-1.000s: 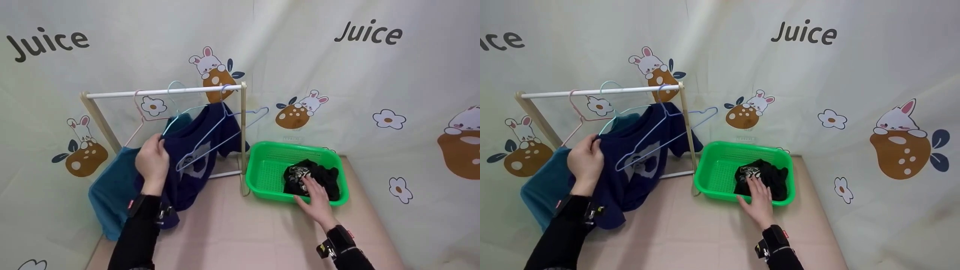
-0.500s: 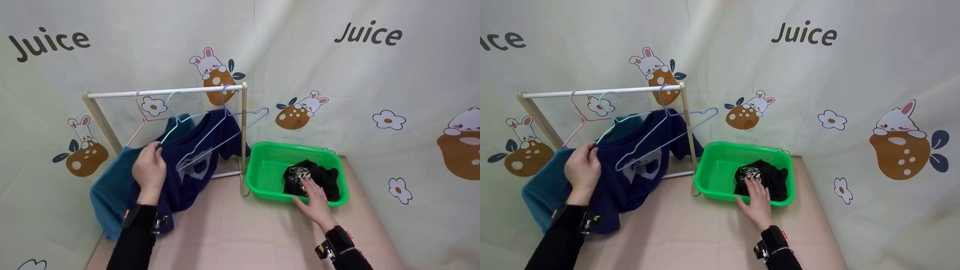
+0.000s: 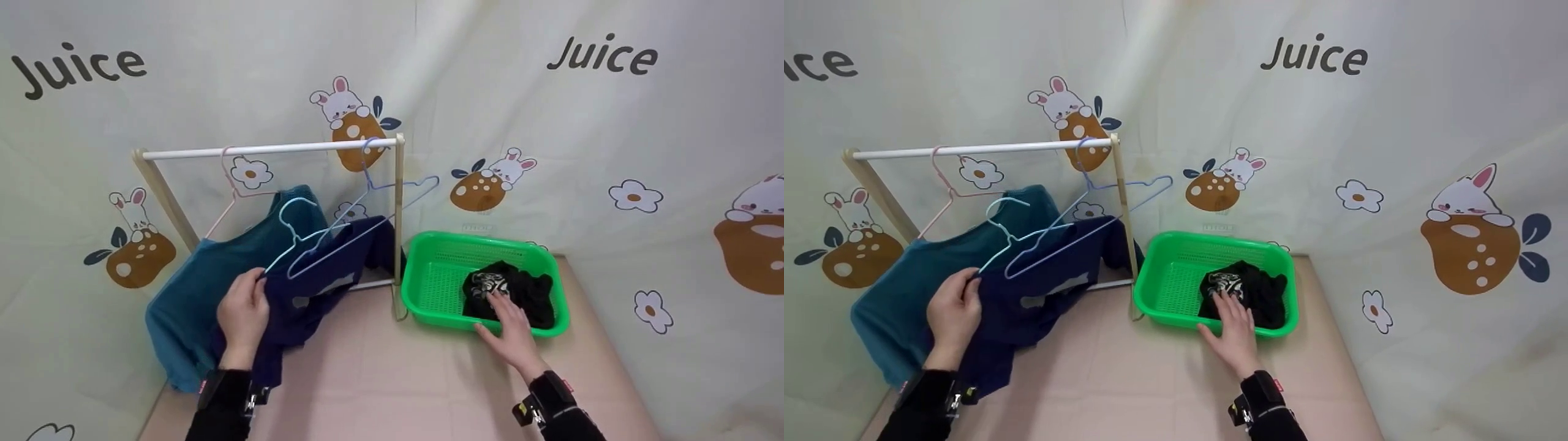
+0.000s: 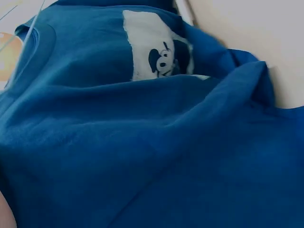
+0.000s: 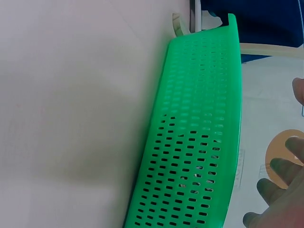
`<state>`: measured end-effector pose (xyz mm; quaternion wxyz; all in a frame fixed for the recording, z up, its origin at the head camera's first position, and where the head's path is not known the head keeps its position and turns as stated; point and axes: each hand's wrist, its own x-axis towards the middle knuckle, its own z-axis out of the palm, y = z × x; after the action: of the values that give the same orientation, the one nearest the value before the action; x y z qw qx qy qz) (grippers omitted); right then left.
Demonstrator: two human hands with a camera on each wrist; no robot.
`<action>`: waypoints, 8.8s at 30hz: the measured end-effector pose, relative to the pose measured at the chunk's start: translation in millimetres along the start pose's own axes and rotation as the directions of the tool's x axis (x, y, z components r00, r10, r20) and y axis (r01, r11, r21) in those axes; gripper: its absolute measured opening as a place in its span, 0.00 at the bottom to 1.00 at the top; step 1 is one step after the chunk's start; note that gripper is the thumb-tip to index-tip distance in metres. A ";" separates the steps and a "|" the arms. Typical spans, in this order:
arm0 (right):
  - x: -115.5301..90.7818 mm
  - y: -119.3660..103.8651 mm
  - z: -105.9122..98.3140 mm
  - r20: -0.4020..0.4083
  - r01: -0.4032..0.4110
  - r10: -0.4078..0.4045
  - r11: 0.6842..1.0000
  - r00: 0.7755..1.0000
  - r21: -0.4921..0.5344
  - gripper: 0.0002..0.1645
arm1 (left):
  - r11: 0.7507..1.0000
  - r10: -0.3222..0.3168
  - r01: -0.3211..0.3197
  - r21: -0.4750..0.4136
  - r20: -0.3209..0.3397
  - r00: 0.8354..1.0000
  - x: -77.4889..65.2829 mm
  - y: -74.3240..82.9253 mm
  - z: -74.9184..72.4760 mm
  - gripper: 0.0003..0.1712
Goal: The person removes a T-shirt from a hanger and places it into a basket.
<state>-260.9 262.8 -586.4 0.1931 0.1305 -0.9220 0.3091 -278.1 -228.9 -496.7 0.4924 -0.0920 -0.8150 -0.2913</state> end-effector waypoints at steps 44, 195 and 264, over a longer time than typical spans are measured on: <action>1.2 -60.2 42.9 0.077 0.195 -0.205 0.974 0.976 0.117 0.42 | 0.938 0.309 -0.300 -0.175 0.025 0.951 -102.5 -21.8 -1.6 0.17; -11.2 -34.5 -64.9 -0.303 0.157 -0.060 0.938 0.951 0.308 0.11 | 0.991 0.009 0.028 -0.135 0.267 0.964 -95.9 56.4 49.1 0.31; -17.0 -19.9 -8.5 -0.086 -0.007 0.036 0.947 0.996 0.322 0.32 | 0.944 -0.314 0.277 -0.181 -0.230 0.921 -27.4 17.3 -34.4 0.17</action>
<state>-236.2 254.7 -577.2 0.2074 0.1359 -0.8511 0.4627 -231.2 -230.5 -501.7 0.5356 0.0352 -0.7259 -0.4301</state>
